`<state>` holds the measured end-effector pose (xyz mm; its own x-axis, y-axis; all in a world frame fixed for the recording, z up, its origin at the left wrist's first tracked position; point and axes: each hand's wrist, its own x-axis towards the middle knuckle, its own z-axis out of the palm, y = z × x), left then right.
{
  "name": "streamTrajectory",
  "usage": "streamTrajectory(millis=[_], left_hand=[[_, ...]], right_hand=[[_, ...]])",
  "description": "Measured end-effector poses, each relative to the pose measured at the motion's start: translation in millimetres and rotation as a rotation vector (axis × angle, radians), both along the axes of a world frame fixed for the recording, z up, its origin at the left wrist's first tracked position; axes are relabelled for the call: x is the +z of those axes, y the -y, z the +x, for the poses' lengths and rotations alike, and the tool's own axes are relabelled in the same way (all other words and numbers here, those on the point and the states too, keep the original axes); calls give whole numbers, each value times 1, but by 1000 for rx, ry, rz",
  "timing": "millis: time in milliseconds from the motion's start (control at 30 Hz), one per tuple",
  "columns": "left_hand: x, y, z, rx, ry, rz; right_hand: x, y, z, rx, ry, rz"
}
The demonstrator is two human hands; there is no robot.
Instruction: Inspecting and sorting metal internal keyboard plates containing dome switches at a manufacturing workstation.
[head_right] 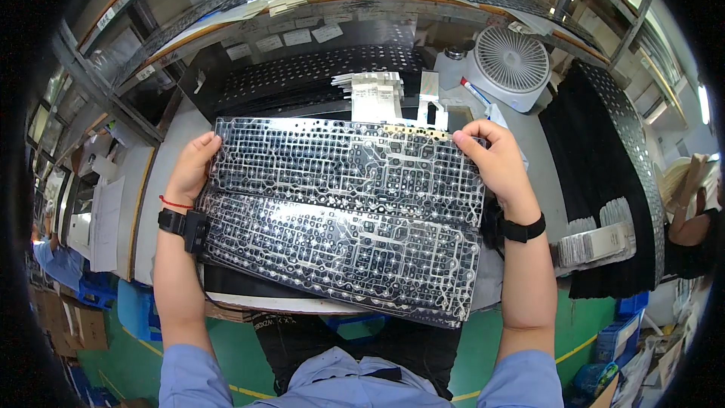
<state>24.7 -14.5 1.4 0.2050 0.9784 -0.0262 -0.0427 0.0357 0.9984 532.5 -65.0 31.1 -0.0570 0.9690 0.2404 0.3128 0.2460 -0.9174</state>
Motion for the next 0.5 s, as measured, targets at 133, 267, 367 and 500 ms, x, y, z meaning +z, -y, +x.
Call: streamTrajectory(millis=[133,267,367,500], left_hand=[[1,-2,2,48,41,74],[-1,-4,-5,125,110,96],[2,-4,0,162,135,90],[-2,-6,-5,181,151,88]], right_hand=[[-6,-3,2,14,-165,-41],[-1,-1,-7,-3,-256,-99],[-10,-6,4,29,-217,-84],[-4,-4,0,11,-210,-74]])
